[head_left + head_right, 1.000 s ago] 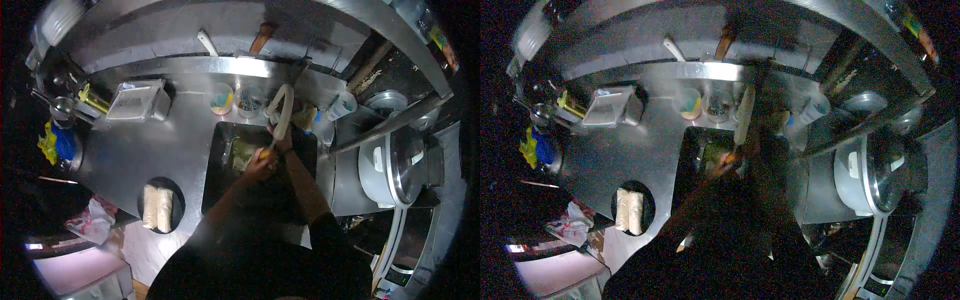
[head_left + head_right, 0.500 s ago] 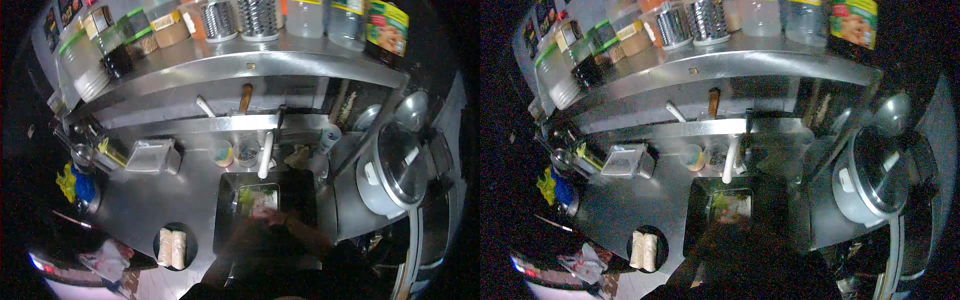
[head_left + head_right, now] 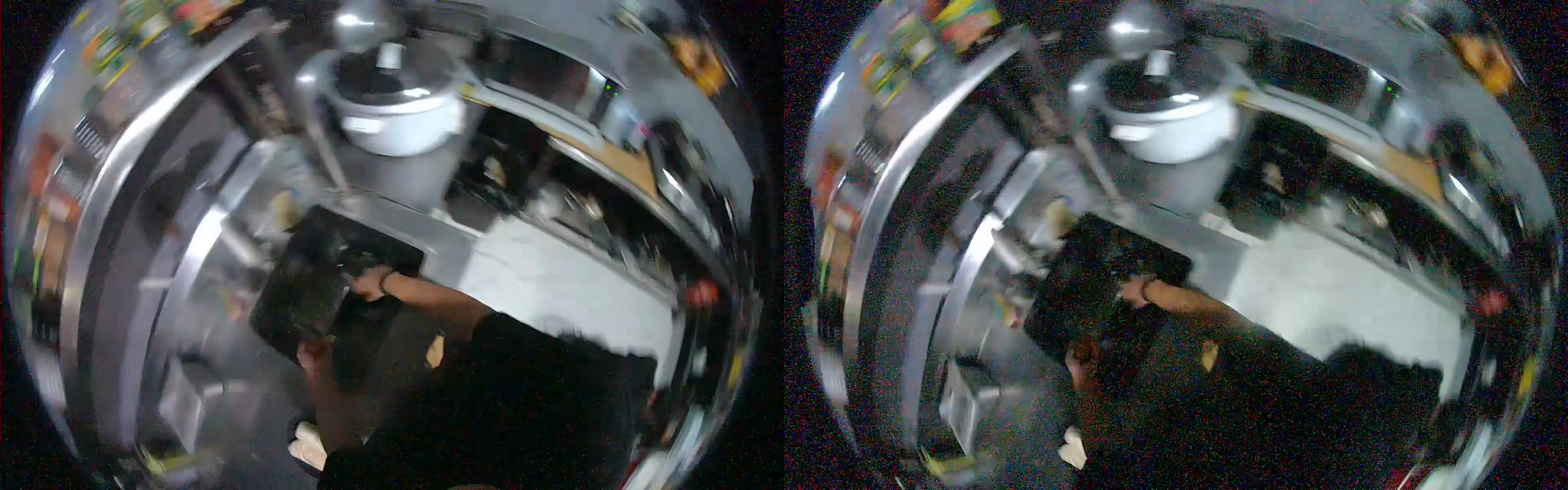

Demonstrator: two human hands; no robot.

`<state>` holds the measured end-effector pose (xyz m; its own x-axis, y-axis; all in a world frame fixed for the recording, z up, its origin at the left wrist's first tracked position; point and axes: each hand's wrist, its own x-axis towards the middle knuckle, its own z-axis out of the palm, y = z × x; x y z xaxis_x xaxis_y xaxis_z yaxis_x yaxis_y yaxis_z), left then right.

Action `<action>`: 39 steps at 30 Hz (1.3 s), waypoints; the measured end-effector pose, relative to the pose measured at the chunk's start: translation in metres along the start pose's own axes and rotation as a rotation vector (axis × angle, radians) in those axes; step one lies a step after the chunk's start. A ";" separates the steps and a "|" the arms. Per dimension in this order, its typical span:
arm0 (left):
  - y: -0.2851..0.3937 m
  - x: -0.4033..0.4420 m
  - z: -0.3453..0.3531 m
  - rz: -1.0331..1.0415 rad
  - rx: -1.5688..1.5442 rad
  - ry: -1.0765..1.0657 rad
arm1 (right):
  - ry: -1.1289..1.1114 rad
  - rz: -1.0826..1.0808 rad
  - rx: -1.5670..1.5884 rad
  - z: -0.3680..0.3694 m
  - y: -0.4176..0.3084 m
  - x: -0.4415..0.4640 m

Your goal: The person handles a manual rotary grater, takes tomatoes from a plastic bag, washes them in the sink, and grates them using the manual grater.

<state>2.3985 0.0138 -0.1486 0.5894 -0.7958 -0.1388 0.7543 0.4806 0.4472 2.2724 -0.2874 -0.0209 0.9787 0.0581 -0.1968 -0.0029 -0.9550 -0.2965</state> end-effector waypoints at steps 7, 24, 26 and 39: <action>0.082 0.003 0.160 0.024 0.532 0.229 | 0.513 -0.214 1.038 -0.041 -0.027 -0.011; -0.006 -0.016 0.276 0.189 0.641 0.303 | 0.572 0.062 0.877 0.049 0.055 -0.305; -0.038 -0.037 0.301 0.312 0.473 0.412 | 0.515 0.345 1.184 0.027 0.058 -0.387; -0.112 0.108 0.365 -1.600 1.855 0.630 | 1.067 0.974 1.433 0.121 0.195 -0.657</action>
<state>2.2717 -0.2607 0.1090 0.3560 0.2218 -0.9078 -0.1614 -0.9422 -0.2936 1.6039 -0.4768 -0.0629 0.2583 -0.8980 -0.3563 -0.0993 0.3422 -0.9344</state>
